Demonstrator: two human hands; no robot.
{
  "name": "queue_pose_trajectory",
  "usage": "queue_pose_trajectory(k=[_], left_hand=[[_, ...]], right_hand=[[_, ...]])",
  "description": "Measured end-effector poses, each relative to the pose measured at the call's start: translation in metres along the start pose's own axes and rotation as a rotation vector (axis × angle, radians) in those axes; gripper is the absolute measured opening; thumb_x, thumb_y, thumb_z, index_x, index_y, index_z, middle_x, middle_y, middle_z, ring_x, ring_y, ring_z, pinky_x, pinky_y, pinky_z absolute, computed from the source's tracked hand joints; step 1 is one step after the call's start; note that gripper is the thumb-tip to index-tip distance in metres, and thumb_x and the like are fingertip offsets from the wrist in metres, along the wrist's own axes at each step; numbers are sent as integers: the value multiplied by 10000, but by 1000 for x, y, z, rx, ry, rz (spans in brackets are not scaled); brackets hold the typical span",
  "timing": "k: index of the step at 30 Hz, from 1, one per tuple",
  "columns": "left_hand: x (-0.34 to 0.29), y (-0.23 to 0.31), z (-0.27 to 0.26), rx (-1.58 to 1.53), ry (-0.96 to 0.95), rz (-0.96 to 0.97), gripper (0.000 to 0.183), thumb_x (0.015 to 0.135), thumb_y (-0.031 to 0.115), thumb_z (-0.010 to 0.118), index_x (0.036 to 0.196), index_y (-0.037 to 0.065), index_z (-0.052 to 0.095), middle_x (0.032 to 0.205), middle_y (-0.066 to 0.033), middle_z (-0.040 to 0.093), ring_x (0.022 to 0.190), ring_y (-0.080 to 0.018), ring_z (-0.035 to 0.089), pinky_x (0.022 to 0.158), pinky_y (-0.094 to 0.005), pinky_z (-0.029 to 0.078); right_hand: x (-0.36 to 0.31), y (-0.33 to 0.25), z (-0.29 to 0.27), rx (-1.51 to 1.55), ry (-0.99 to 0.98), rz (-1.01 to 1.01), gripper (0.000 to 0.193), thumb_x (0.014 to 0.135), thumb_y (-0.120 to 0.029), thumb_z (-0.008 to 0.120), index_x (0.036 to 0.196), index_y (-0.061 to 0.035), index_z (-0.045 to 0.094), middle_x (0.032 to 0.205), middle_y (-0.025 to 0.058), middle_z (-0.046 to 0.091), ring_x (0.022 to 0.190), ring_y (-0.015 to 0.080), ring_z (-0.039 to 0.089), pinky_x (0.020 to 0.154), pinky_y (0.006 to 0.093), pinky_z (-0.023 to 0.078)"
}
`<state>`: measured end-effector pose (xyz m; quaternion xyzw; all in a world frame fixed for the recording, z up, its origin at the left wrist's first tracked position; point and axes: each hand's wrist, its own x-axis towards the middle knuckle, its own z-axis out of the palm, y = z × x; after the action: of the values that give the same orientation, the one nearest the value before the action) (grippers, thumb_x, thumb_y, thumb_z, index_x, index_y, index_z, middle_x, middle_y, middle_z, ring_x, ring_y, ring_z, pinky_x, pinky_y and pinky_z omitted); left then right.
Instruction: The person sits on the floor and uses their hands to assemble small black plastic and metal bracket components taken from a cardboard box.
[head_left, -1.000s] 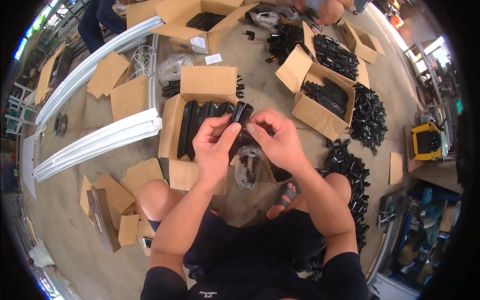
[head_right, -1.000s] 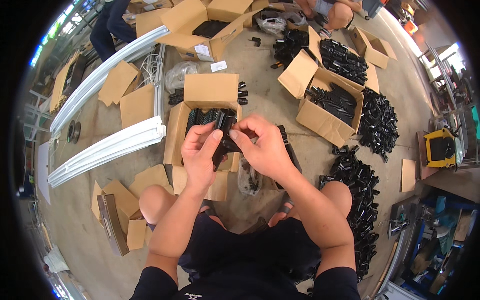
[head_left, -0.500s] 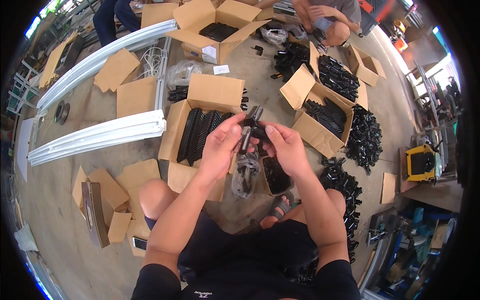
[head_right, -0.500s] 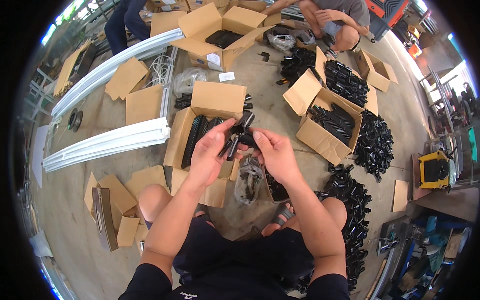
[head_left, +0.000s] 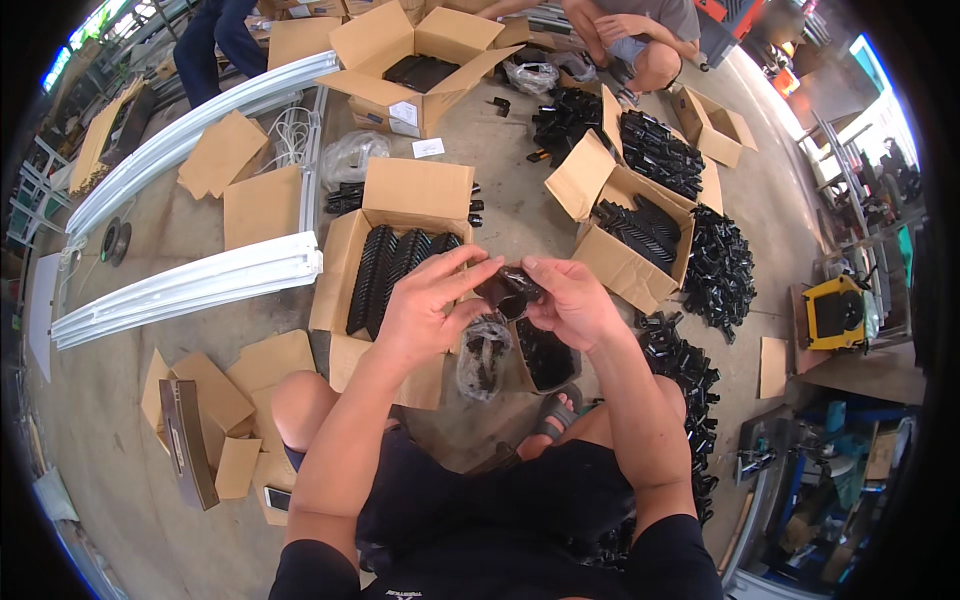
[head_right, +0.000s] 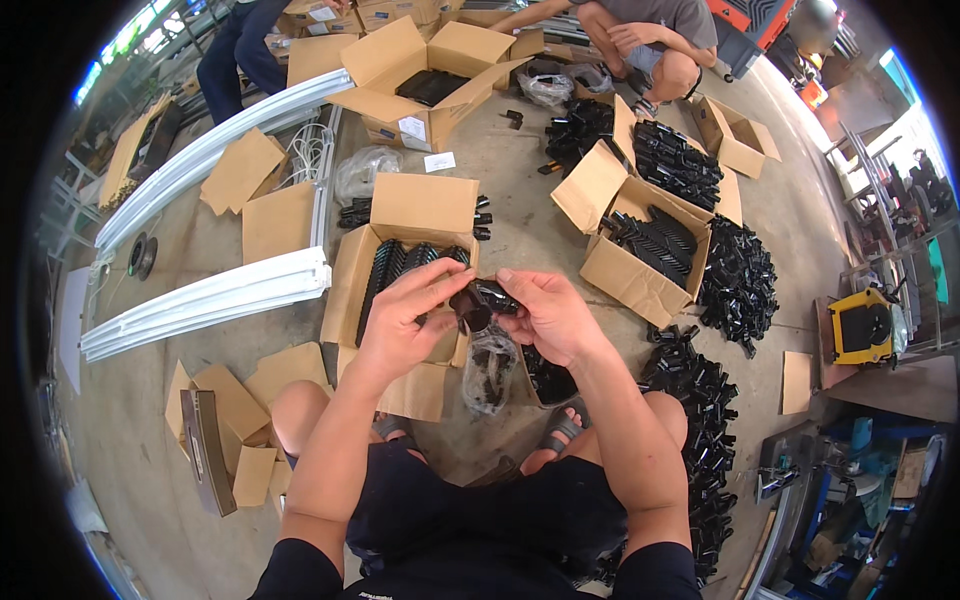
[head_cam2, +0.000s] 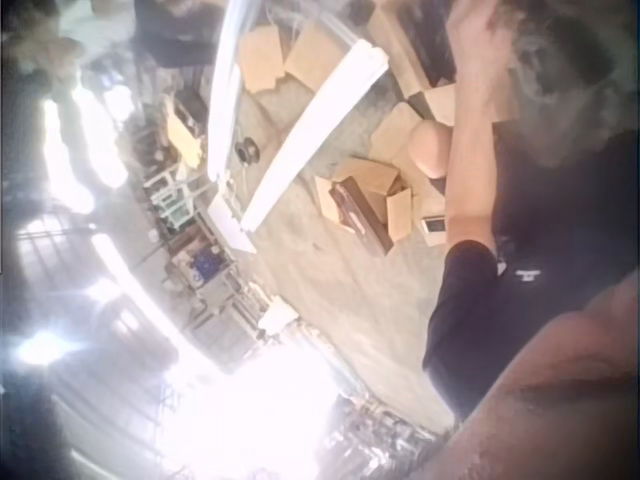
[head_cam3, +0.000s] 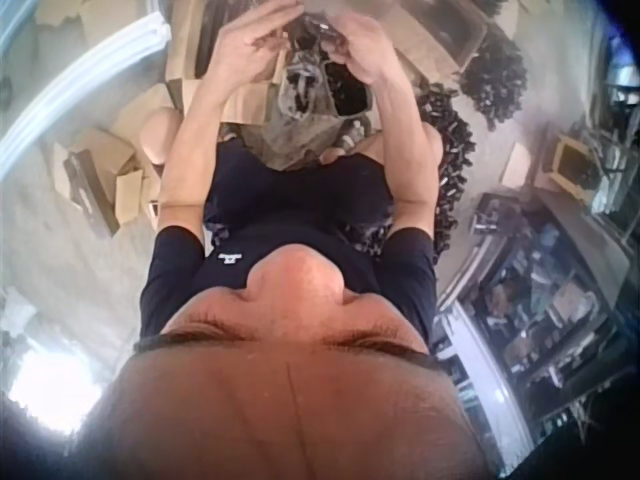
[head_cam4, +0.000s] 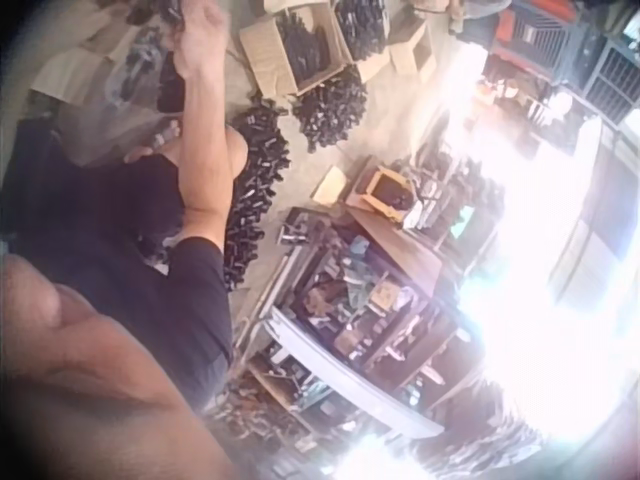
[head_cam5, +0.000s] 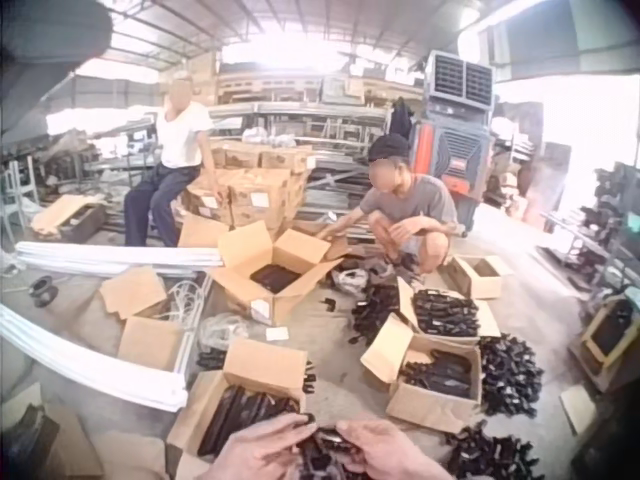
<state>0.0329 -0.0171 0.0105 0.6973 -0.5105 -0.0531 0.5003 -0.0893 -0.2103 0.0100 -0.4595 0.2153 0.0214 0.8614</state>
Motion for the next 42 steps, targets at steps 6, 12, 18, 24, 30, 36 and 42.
queue_pose_trajectory(k=[6,12,18,24,30,36,42], left_hand=[[-5,-10,1,-187,70,-77,363,834,7,772,1186,-27,689,1151,-135,700,1012,-190,687,825,-314,558],[-7,-10,7,-497,61,-373,321,880,66,762,1178,-25,685,1036,-73,693,924,-130,663,799,-283,546],[-10,-13,9,-594,18,-440,355,862,81,794,1184,-20,685,1033,-44,700,908,-108,656,814,-270,542],[-8,-11,14,-497,8,-477,363,850,73,800,1177,-31,681,1021,-47,710,913,-111,658,829,-288,554],[-9,-23,19,-552,8,-412,352,856,52,789,1169,-55,671,1046,-50,668,925,-104,660,822,-272,556],[-7,-18,15,-652,-40,-441,342,879,53,777,1175,-73,663,1068,-43,644,939,-87,650,794,-242,553],[-8,-11,15,-562,-48,-409,329,874,42,774,1170,-63,675,1079,-52,663,943,-95,654,802,-252,565]], right_hand=[[-1,2,10,-158,-4,-12,303,1045,-303,602,1113,-22,691,847,48,660,607,79,509,510,219,396],[-6,4,17,-796,-52,-422,346,875,-133,791,1153,13,648,1029,72,681,874,193,661,779,317,537],[-11,1,18,-1165,8,-642,332,839,-139,777,1113,6,659,1177,180,661,970,388,677,804,419,552],[-15,-2,16,-1288,46,-651,305,832,-148,756,1073,9,652,1135,175,661,960,407,664,798,461,539],[-14,3,11,-1360,18,-610,276,840,-176,749,1023,3,645,1005,190,673,895,416,654,759,472,525],[-10,5,11,-1396,-2,-624,328,846,-229,747,1066,-4,657,982,189,688,884,416,666,771,484,537],[-10,-12,7,-1198,-35,-672,327,838,-189,795,1075,10,689,977,141,692,842,302,689,745,393,544]])
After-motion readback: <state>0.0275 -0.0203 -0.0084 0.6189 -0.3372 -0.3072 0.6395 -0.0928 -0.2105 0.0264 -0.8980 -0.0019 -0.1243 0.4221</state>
